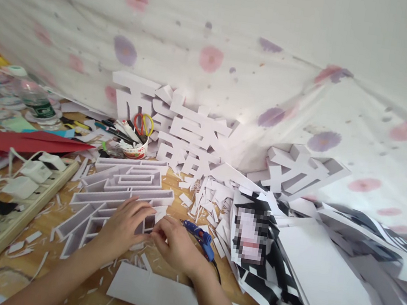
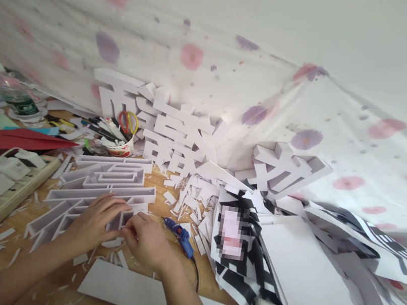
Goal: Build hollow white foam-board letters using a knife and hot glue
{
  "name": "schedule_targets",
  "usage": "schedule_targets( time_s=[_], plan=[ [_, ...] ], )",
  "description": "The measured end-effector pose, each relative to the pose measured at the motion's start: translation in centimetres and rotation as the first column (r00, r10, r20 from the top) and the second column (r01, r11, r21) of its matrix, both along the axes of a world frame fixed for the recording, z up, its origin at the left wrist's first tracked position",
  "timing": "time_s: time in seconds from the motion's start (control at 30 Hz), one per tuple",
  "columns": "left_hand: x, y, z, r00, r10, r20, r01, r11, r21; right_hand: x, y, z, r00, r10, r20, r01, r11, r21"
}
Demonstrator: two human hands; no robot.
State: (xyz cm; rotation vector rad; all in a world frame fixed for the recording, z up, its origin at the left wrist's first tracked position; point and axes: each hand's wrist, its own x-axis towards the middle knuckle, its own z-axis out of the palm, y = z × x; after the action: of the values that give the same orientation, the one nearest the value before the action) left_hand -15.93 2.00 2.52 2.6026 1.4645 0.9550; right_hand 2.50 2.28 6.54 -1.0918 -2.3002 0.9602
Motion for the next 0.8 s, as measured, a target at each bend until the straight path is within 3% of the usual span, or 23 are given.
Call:
schedule_targets(
  time_s=[0.1, 0.2, 0.3, 0.4, 0.5, 0.63, 0.8],
  plan=[
    [0.4, -0.1, 0.5, 0.994, 0.084, 0.065, -0.080, 0.995, -0.063, -0.2, 0.4, -0.8, 0.956, -0.158, -0.246, 0.084, 0.955, -0.286],
    [0.8, -0.3, 1.5, 0.976, 0.148, 0.158, -0.123, 0.980, -0.158, -0.2, 0.7, -1.6, 0.784, -0.384, -0.488, 0.018, 0.800, -0.600],
    [1.2, -0.6, 2.3, 0.952, 0.190, 0.240, -0.134, 0.964, -0.232, -0.2, 0.8, -1.7, 0.644, -0.512, -0.568, -0.145, 0.648, -0.748],
    [1.7, -0.7, 2.6, 0.919, 0.206, 0.336, -0.115, 0.956, -0.271, -0.1, 0.7, -1.2, 0.604, -0.532, -0.594, -0.301, 0.538, -0.787],
    [2.5, -0.7, 2.7, 0.874, 0.226, 0.430, -0.094, 0.947, -0.306, -0.1, 0.6, -0.9, 0.593, -0.541, -0.596, -0.361, 0.484, -0.798],
    [3.5, -0.4, 2.9, 0.792, 0.283, 0.541, -0.041, 0.909, -0.416, -0.3, 0.5, -0.9, 0.577, -0.529, -0.622, -0.420, 0.462, -0.782],
    [4.3, 0.0, 2.9, 0.617, 0.356, 0.702, 0.044, 0.875, -0.482, -0.2, 0.3, -0.7, 0.586, -0.496, -0.640, -0.450, 0.457, -0.767]
  ],
)
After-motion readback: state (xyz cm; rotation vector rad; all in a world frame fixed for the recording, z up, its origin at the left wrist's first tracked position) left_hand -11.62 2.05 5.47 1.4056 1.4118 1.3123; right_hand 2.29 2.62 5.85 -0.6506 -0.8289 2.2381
